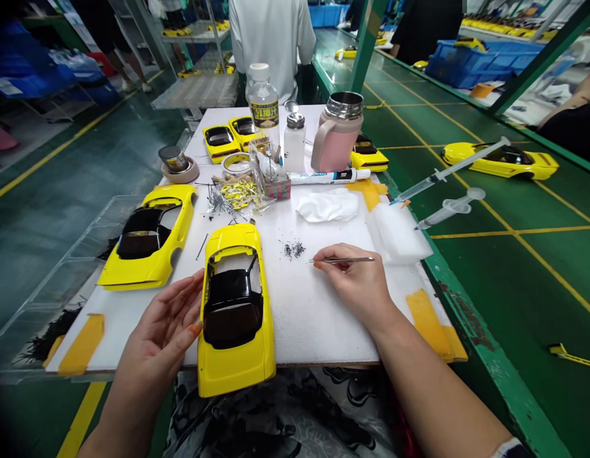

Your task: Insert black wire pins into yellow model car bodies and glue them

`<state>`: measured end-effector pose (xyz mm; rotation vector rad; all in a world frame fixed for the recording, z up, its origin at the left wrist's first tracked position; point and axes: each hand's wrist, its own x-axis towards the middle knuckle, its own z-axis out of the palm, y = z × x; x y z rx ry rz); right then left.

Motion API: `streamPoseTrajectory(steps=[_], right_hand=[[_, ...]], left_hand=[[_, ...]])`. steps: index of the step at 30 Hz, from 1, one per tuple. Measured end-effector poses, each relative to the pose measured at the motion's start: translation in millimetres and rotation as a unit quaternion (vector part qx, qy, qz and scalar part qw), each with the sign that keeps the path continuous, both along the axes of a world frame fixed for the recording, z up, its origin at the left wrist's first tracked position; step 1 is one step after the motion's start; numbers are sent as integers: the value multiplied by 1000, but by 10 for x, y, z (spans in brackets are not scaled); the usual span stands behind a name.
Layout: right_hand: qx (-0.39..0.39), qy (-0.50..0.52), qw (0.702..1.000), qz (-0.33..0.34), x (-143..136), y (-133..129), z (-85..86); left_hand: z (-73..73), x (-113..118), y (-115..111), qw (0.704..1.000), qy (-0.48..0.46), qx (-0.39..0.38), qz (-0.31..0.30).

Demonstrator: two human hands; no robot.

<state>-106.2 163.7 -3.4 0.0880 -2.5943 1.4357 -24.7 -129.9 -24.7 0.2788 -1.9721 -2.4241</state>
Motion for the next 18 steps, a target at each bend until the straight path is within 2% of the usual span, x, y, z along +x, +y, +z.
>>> streamPoseTrajectory(steps=[5,9,14,18], right_hand=[[3,45,995,-93,51,197,136],[30,27,989,-139,175,406,226],[61,2,990,-129,374,541,167],[102,14,990,-98,457,551,66]], left_hand=[[-67,-3,-60,1000,-5,-8,-9],[-82,-4,-68,1000,-6,-15,-6],[-18,0,-21,999,-27,-23,11],[-60,-4,-56,999,-16,-31,-5]])
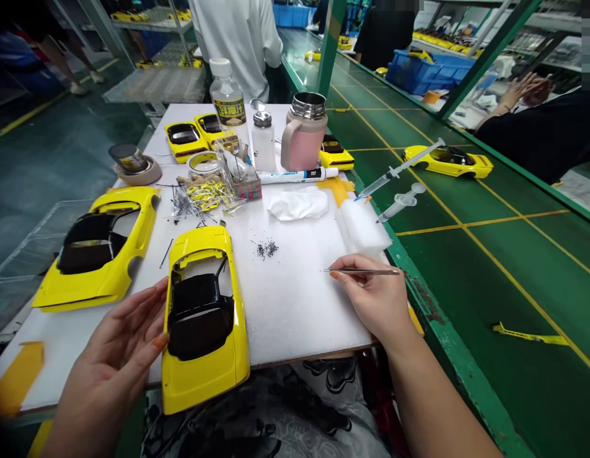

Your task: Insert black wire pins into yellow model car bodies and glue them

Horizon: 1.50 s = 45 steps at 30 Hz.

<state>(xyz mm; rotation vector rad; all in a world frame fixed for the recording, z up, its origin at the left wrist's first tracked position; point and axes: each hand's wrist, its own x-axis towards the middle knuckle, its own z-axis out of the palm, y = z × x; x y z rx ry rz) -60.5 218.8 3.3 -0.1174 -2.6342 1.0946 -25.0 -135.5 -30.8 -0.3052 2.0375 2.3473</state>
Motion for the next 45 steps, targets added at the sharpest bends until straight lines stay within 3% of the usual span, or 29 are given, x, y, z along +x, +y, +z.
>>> streamPoseTrajectory(steps=[7,22,27,31,36,40,45], right_hand=[[51,37,997,46,-11,-41,-31],[81,61,992,78,15,-31,-53],[63,101,986,113,-18,-188,128],[38,156,962,222,-19,-523,262],[52,235,904,355,14,-861,42],[82,276,886,365,16,-938,-144],[85,292,879,368,-1,-963,-174]], left_hand=[[-66,5,-50,1000,13,-3,-8],[12,4,30,1000,7,-6,19],[-38,1,3,1000,17,-1,15],[-87,2,-38,999,43,3,-10],[-68,-1,-20,999,45,8,0],[-64,-2,-28,999,45,8,-19],[-109,6,-57,998,62,7,-21]])
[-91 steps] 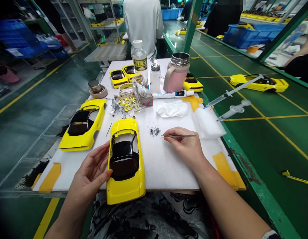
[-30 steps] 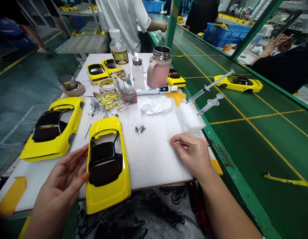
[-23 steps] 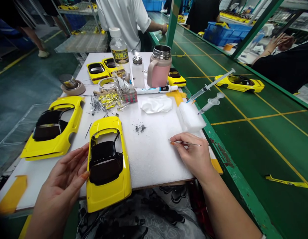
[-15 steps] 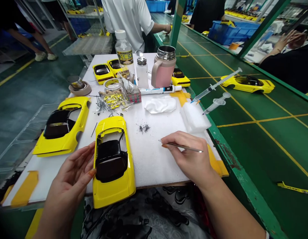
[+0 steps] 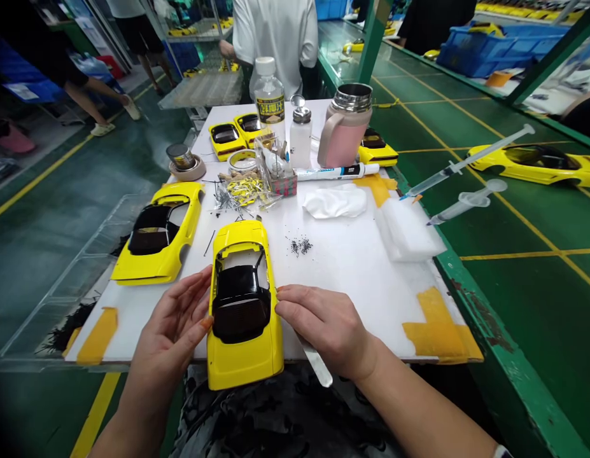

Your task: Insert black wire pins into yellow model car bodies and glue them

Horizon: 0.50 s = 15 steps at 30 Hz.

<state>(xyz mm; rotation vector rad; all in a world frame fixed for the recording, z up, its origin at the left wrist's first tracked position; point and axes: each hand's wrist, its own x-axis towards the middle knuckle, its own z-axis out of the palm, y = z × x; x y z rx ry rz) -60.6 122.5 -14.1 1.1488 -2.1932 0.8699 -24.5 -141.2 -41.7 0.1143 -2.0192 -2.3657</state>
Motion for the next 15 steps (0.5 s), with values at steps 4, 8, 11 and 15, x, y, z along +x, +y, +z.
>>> streamPoseTrajectory(steps=[4,8,11,15], right_hand=[[7,7,1000,5,-14,-16,0],[10,9,1000,5,-14,-32,14],[8,18,1000,5,-14,-46,19],[5,18,1000,5,-10,-43,18]], left_hand=[[-2,0,2,1000,6,2,-6],[11,-4,6,1000,5,3,-7],[13,-5,8,1000,4,4,-6],[17,-4,14,1000,6,7,-6]])
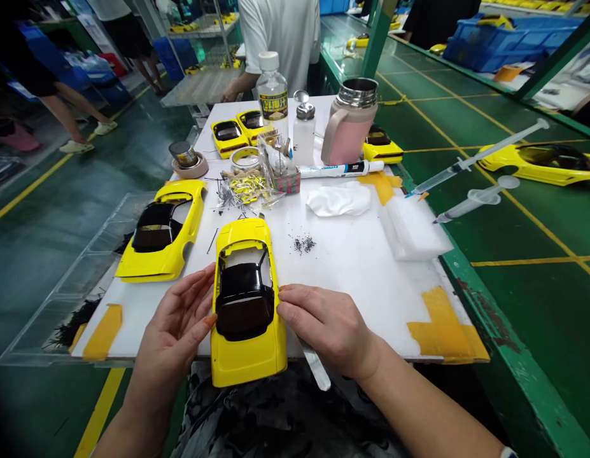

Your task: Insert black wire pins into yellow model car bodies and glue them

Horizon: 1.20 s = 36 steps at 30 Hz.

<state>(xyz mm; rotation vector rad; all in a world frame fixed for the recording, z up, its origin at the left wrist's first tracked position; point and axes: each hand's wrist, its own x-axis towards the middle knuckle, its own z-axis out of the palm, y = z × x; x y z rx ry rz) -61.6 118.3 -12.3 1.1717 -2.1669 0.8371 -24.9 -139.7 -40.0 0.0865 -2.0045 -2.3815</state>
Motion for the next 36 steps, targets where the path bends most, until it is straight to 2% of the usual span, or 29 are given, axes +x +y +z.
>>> streamPoseTrajectory(steps=[4,10,26,36], right_hand=[[5,-26,999,-22,23,37,30],[-60,-96,992,-62,75,34,69],[-39,-84,995,-34,97,11,-19],[-38,-94,994,-35,100,12,12]], left_hand=[[2,-2,0,1000,4,3,-5],[-8,-15,-6,1000,3,-1,-5],[4,1,6,1000,-12,-2,0],[17,-2,2,1000,-19,-4,1]])
